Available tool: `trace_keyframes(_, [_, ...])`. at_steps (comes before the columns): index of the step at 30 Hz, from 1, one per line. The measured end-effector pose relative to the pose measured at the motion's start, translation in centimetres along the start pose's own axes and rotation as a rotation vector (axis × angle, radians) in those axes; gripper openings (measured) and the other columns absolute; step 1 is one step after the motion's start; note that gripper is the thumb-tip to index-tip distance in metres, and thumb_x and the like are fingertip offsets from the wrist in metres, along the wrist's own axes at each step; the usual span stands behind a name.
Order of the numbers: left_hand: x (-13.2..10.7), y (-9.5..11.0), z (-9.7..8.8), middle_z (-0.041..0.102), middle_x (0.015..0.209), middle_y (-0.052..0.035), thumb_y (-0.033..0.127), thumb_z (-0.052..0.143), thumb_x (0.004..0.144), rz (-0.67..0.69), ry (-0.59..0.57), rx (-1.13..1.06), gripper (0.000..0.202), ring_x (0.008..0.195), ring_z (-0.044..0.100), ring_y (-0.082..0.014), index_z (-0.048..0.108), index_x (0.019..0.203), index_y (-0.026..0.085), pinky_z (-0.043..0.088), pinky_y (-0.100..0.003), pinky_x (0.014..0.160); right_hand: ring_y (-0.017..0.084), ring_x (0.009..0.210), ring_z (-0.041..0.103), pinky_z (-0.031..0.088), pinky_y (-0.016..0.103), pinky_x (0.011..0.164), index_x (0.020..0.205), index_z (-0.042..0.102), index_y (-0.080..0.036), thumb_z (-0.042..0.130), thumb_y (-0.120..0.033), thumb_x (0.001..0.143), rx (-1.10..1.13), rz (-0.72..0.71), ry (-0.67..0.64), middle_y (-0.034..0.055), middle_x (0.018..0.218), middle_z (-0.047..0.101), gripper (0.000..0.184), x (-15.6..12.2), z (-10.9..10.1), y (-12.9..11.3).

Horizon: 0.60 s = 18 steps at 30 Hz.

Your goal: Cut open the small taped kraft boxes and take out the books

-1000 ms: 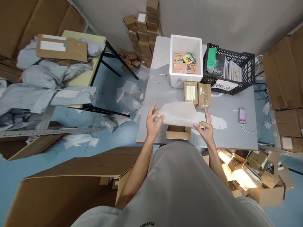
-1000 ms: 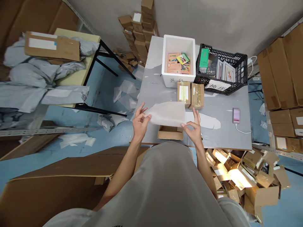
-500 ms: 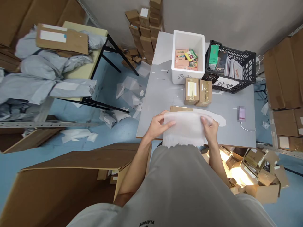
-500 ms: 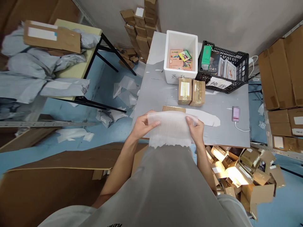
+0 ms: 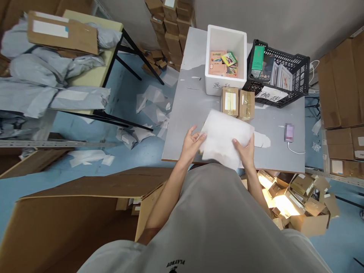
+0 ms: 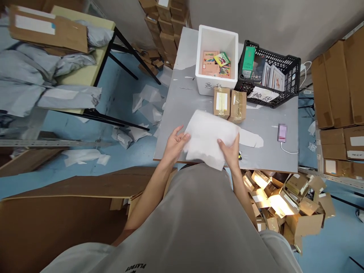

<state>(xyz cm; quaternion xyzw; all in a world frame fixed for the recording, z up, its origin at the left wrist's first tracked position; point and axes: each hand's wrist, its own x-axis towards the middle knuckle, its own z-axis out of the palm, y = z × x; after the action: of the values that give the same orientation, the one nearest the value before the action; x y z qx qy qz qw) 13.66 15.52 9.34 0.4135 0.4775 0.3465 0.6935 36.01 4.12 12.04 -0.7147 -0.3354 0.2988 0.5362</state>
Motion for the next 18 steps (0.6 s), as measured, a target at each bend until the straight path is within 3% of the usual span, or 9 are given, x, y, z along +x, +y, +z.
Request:
trace_keyframes(2, [-0.3,-0.4,0.0,0.072,0.089,-0.0034,0.085,0.089,0.083,-0.095,-0.135,-0.01,0.077,0.078,0.069,-0.0187,0.074,0.121,0.02,0.057,-0.031,0.07,0.033,0.152,0.066,0.051,0.052,0.134,0.165,0.057,-0.024,0.083,-0.075,0.094,0.023,0.022,-0.014,0.0173,0.162,0.07,0.092,0.1,0.2,0.4])
trace_keyframes(4, [-0.4,-0.8,-0.1,0.072,0.085,-0.0055,0.089,0.084,0.085,-0.145,-0.221,-0.006,0.074,0.076,0.066,-0.0189,0.078,0.105,0.018,0.056,-0.031,0.068,0.033,0.143,0.071,0.058,0.052,0.127,0.162,0.06,-0.022,0.077,-0.078,0.096,0.065,0.078,-0.088,0.0177,0.152,0.076,0.088,0.3,0.2,0.9])
trace_keyframes(6, [-0.1,-1.1,-0.3,0.078,0.095,-0.0105,0.092,0.082,0.085,-0.135,-0.2,-0.013,0.077,0.088,0.073,-0.0236,0.08,0.103,0.017,0.059,-0.033,0.075,0.033,0.129,0.077,0.065,0.051,0.115,0.158,0.065,-0.022,0.077,-0.077,0.095,0.098,0.145,-0.134,0.0155,0.137,0.083,0.084,0.5,0.0,1.4])
trace_keyframes(8, [0.8,-1.3,-0.7,0.083,0.114,-0.0161,0.095,0.078,0.085,-0.113,-0.102,-0.033,0.083,0.11,0.077,-0.0307,0.081,0.113,0.016,0.063,-0.036,0.086,0.031,0.118,0.08,0.068,0.048,0.107,0.154,0.071,-0.023,0.081,-0.07,0.093,0.107,0.19,-0.143,0.0117,0.124,0.086,0.078,0.7,-0.5,1.8])
trace_keyframes(11, [2.5,-1.1,-1.5,0.082,0.133,-0.0212,0.101,0.069,0.086,-0.148,-0.051,-0.064,0.094,0.13,0.077,-0.0371,0.081,0.129,0.018,0.066,-0.042,0.098,0.03,0.113,0.08,0.068,0.045,0.101,0.147,0.078,-0.024,0.084,-0.061,0.09,0.096,0.189,-0.171,0.0098,0.122,0.087,0.068,1.2,-1.6,2.2])
trace_keyframes(14, [3.6,-0.5,-1.6,0.085,0.125,-0.0203,0.099,0.077,0.082,-0.21,-0.213,-0.054,0.092,0.122,0.081,-0.0384,0.083,0.125,0.019,0.067,-0.045,0.097,0.031,0.122,0.079,0.067,0.048,0.108,0.14,0.082,-0.025,0.085,-0.058,0.089,0.058,0.144,-0.256,0.0101,0.131,0.086,0.06,1.7,-2.7,2.3])
trace_keyframes(16, [3.7,-0.2,-1.0,0.087,0.11,-0.0167,0.088,0.093,0.074,-0.24,-0.327,-0.011,0.082,0.109,0.083,-0.0369,0.085,0.115,0.017,0.068,-0.044,0.093,0.033,0.13,0.077,0.064,0.052,0.116,0.139,0.083,-0.027,0.086,-0.06,0.088,0.031,0.114,-0.308,0.0103,0.138,0.085,0.06,2.1,-3.1,2.3])
trace_keyframes(18, [3.6,0.0,-0.1,0.087,0.101,-0.0136,0.077,0.103,0.069,-0.256,-0.36,0.026,0.074,0.1,0.083,-0.0341,0.086,0.108,0.016,0.067,-0.043,0.089,0.034,0.137,0.075,0.061,0.055,0.122,0.146,0.079,-0.027,0.088,-0.063,0.087,0.034,0.086,-0.294,0.0121,0.146,0.082,0.069,2.3,-3.3,2.4])
